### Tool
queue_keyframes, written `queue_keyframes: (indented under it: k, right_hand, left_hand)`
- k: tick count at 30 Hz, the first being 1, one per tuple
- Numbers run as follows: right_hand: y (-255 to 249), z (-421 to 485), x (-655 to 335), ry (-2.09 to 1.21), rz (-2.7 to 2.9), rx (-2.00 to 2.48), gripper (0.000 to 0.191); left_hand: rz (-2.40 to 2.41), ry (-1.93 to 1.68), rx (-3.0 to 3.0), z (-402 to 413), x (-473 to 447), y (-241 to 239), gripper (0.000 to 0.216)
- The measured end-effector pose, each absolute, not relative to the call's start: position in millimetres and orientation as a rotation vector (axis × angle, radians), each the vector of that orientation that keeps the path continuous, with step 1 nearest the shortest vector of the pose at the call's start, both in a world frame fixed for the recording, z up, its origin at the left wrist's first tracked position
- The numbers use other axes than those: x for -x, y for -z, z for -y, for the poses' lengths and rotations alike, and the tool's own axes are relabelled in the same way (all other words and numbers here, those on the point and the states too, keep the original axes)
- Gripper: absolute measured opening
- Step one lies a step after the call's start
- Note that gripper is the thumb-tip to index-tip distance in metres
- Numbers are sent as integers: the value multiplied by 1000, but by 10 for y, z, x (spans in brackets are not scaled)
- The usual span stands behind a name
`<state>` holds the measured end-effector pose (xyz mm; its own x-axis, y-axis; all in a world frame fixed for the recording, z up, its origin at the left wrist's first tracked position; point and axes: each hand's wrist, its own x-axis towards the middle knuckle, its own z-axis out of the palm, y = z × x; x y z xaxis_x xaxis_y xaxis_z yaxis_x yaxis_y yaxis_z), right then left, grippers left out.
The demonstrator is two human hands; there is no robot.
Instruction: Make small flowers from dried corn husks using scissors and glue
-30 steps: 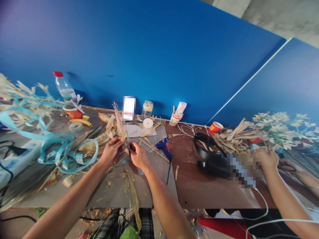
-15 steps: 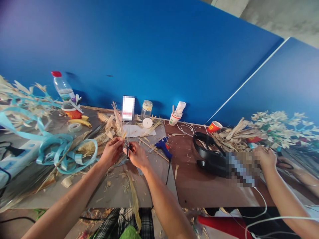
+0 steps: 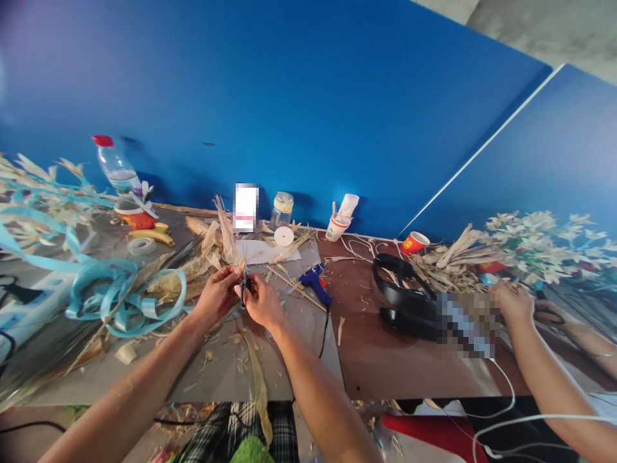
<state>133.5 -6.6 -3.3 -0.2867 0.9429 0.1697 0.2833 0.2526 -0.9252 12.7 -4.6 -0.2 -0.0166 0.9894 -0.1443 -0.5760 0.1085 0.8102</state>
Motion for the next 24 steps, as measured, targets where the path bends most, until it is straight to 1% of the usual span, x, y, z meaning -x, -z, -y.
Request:
queue_keyframes:
  k: [4, 12, 20, 24]
  right_hand:
    - [90, 53, -1341, -1017, 1739, 1083, 19]
    - [205, 10, -1365, -995, 1759, 1098, 20]
    - [110, 64, -1343, -1065, 1719, 1168, 22]
    - [84, 80, -1326, -1030, 1735, 1216, 23]
  left_hand:
    - [-839, -1387, -607, 41, -121, 16, 26]
    - [-848, -1387, -578, 24, -99, 16, 26]
    - [-855, -1409, -604, 22, -88, 28, 24]
    - [-847, -1409, -614, 25, -96, 29, 25]
